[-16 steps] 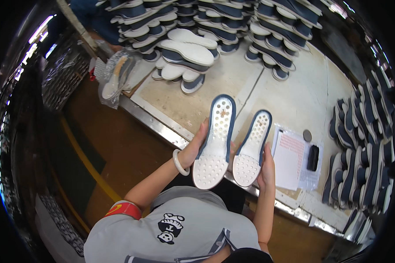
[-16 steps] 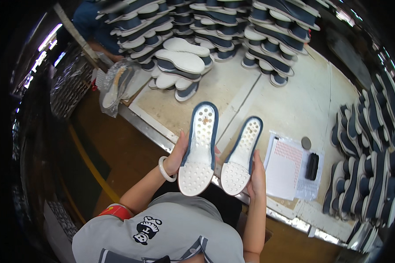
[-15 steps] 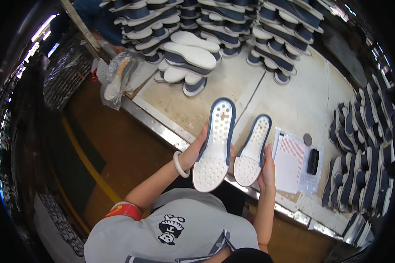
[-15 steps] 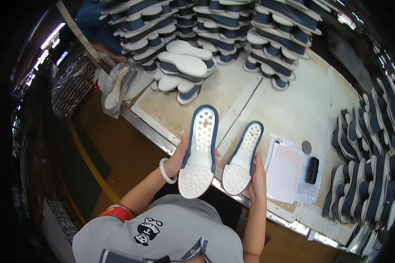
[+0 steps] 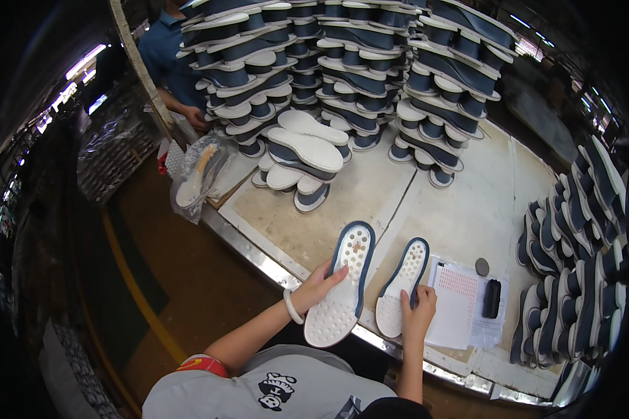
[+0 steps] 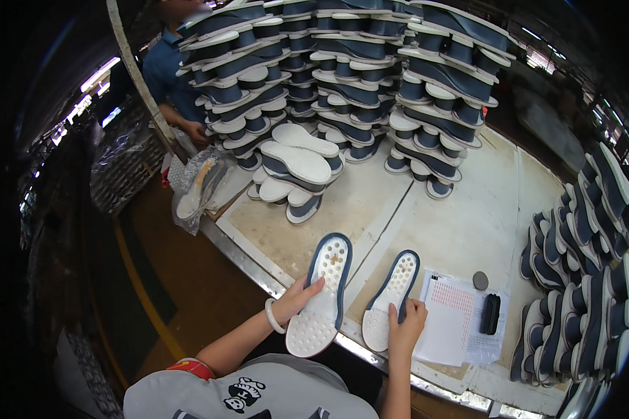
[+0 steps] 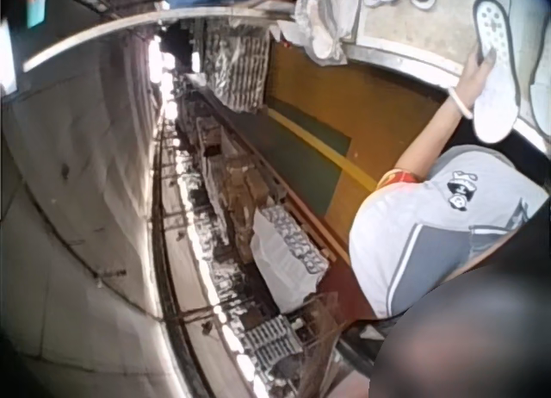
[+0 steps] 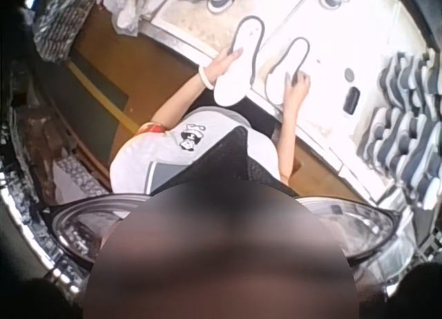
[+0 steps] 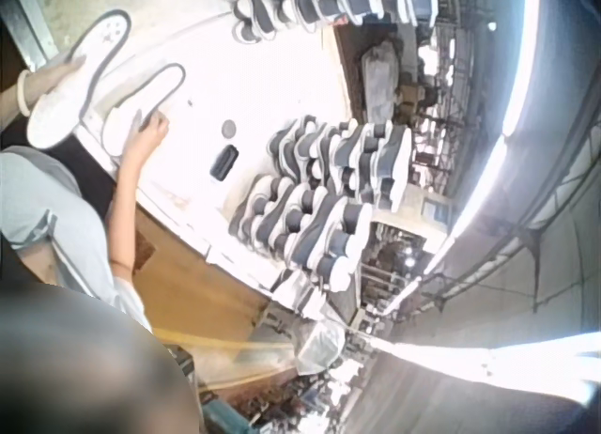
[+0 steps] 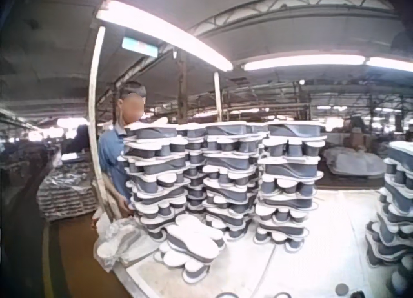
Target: The person picks up shoe insoles from a large pile on a table, flips them over, and stacks them into neat piles. They repeatedly handle individual insoles, turning them over to align them before placing them into organized stacks.
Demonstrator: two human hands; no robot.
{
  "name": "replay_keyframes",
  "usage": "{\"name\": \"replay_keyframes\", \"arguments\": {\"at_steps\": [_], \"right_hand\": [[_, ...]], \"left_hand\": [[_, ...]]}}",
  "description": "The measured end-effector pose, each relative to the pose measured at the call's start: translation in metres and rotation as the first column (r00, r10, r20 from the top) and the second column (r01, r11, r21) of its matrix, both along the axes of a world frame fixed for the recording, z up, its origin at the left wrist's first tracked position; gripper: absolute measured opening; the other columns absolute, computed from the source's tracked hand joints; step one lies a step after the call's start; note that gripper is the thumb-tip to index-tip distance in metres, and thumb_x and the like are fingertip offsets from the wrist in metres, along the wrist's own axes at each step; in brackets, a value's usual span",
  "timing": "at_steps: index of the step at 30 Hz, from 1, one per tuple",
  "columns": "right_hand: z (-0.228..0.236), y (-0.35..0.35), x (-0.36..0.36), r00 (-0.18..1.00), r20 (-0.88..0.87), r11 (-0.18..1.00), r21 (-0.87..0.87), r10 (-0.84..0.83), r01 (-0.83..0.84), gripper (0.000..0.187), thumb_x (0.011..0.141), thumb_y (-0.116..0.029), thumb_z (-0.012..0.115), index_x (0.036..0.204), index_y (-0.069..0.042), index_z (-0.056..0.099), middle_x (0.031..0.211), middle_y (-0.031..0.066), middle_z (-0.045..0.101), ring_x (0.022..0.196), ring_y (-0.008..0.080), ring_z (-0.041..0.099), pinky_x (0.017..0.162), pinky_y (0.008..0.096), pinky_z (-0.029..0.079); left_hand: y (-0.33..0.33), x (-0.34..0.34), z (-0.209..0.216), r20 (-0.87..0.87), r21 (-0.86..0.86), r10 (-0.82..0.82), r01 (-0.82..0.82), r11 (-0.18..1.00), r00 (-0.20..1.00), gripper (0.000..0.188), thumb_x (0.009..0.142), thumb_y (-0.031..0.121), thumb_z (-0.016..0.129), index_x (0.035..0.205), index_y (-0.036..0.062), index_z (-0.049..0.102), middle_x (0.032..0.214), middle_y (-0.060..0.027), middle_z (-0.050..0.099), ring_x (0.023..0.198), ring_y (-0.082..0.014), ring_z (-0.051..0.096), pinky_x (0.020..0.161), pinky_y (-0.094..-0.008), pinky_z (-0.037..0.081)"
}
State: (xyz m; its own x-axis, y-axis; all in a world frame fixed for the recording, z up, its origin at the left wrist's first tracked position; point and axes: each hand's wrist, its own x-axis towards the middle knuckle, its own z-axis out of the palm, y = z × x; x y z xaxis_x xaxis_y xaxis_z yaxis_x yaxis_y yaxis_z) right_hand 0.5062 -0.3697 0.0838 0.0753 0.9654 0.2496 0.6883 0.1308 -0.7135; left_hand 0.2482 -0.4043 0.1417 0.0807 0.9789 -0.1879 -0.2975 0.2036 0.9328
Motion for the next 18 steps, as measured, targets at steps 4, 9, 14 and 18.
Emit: {"name": "replay_keyframes", "arguments": {"at_steps": [4,9,14,18], "right_hand": [[0.016,-0.007,0.001,0.995,0.1,0.984,0.178,0.008,-0.026,0.035,0.086,-0.011,0.074,0.116,0.005,0.065,0.11,0.0187,0.058,0.104,0.0341,0.055,0.089,0.0394,0.048],[0.065,-0.023,-0.011,0.953,-0.265,0.982,0.153,0.149,-0.111,0.035,0.088,-0.002,0.069,0.122,0.002,0.064,0.109,0.0167,0.063,0.099,0.0263,0.063,0.087,0.0361,0.053],[0.105,-0.044,-0.031,0.754,-0.56,0.933,0.109,0.342,-0.342,0.042,0.089,0.004,0.066,0.13,0.001,0.061,0.111,0.014,0.066,0.1,0.0194,0.066,0.087,0.0307,0.057],[0.115,-0.048,-0.037,0.7,-0.626,0.922,0.088,0.345,-0.376,0.05,0.088,0.005,0.066,0.136,0.0,0.056,0.111,0.0135,0.067,0.101,0.0179,0.066,0.088,0.0313,0.057]], "left_hand": [[0.001,0.0,-0.004,0.0,-0.061,-0.032,0.032,0.998,0.999,0.051,0.103,0.034,0.058,0.139,-0.0022,0.048,0.123,-0.0069,0.063,0.107,-0.0108,0.059,0.091,-0.0276,0.051],[-0.005,0.018,-0.006,0.049,0.091,0.093,-0.097,0.991,0.995,0.052,0.105,0.03,0.056,0.145,0.0004,0.04,0.133,-0.0078,0.056,0.117,-0.0121,0.054,0.099,-0.0289,0.046],[-0.014,0.024,0.001,-0.01,0.146,-0.018,0.019,0.989,1.0,0.054,0.105,0.026,0.054,0.149,0.0019,0.034,0.142,-0.0086,0.05,0.126,-0.0148,0.049,0.108,-0.0321,0.04],[-0.019,0.026,0.005,-0.019,0.202,-0.085,0.087,0.976,0.996,0.058,0.103,0.024,0.057,0.15,0.001,0.032,0.142,-0.0106,0.05,0.129,-0.0164,0.048,0.108,-0.0329,0.04]]}}
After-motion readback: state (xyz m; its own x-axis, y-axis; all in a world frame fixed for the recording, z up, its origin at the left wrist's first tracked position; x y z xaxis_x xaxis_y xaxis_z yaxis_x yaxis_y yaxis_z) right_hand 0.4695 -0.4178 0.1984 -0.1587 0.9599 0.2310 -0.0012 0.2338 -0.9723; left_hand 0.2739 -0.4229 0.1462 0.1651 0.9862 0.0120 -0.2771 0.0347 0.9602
